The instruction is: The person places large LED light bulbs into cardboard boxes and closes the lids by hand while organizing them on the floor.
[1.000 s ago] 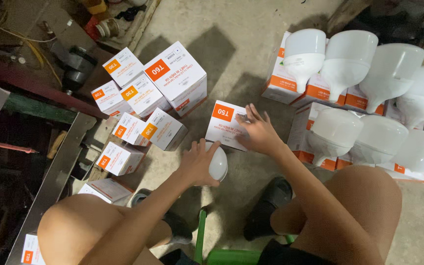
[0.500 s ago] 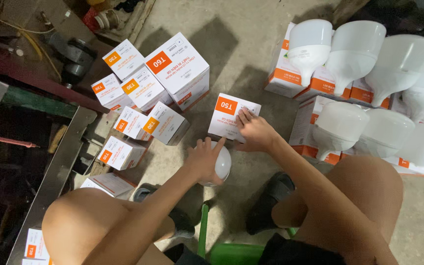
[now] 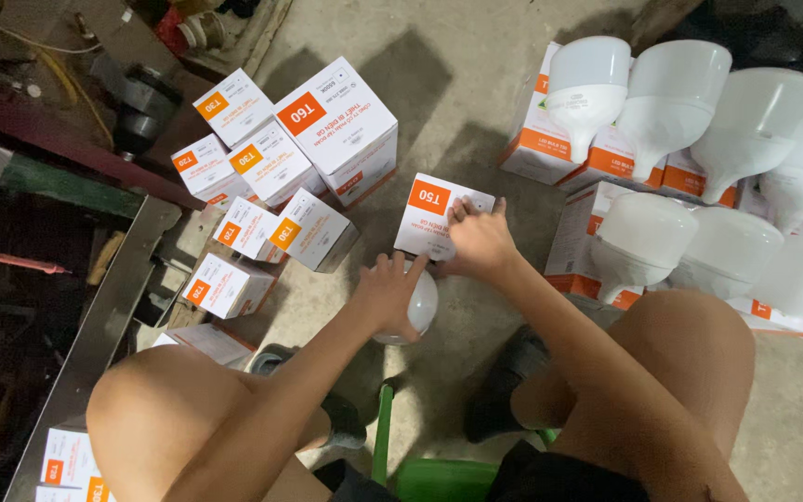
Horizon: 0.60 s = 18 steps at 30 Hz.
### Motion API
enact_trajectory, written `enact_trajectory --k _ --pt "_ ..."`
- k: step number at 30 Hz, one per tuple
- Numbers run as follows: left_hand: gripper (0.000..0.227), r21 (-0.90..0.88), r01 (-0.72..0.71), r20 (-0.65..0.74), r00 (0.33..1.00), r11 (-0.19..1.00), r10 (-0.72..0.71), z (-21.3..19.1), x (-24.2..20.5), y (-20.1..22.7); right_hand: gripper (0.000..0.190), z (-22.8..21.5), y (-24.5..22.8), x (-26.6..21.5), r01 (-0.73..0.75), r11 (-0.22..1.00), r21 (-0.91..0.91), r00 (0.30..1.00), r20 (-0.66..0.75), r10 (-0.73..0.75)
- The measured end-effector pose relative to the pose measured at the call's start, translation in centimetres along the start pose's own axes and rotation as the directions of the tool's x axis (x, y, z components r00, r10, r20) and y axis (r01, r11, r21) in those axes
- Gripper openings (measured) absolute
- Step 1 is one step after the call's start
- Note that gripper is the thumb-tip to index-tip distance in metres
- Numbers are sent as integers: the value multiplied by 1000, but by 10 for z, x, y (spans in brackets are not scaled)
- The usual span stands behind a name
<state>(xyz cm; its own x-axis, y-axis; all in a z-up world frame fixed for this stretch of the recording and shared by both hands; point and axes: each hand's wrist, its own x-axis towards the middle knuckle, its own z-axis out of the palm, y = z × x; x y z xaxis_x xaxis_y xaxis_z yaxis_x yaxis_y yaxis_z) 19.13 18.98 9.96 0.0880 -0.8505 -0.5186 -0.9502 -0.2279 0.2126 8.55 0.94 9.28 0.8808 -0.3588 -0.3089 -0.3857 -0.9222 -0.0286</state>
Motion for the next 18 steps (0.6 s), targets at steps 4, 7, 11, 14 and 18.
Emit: enact_trajectory --k 4,7,11,14,18 --pt "138 -176 43 9 999 983 -42 -4 4 1 122 13 4 5 -7 999 -52 1000 -7 6" --pt "137 -144 30 12 1000 989 -29 -1 3 0 108 35 18 -3 136 990 31 938 -326 -118" --pt "136 -56 5 -35 999 998 -7 5 1 2 91 42 26 -6 233 972 -18 853 -476 -213" --pt "140 -70 17 -26 999 997 -19 4 6 1 77 14 26 -13 238 971 37 827 -531 -183" --pt "138 -70 52 -10 999 996 -53 5 9 2 69 -50 30 -25 -256 921 292 958 -49 282"
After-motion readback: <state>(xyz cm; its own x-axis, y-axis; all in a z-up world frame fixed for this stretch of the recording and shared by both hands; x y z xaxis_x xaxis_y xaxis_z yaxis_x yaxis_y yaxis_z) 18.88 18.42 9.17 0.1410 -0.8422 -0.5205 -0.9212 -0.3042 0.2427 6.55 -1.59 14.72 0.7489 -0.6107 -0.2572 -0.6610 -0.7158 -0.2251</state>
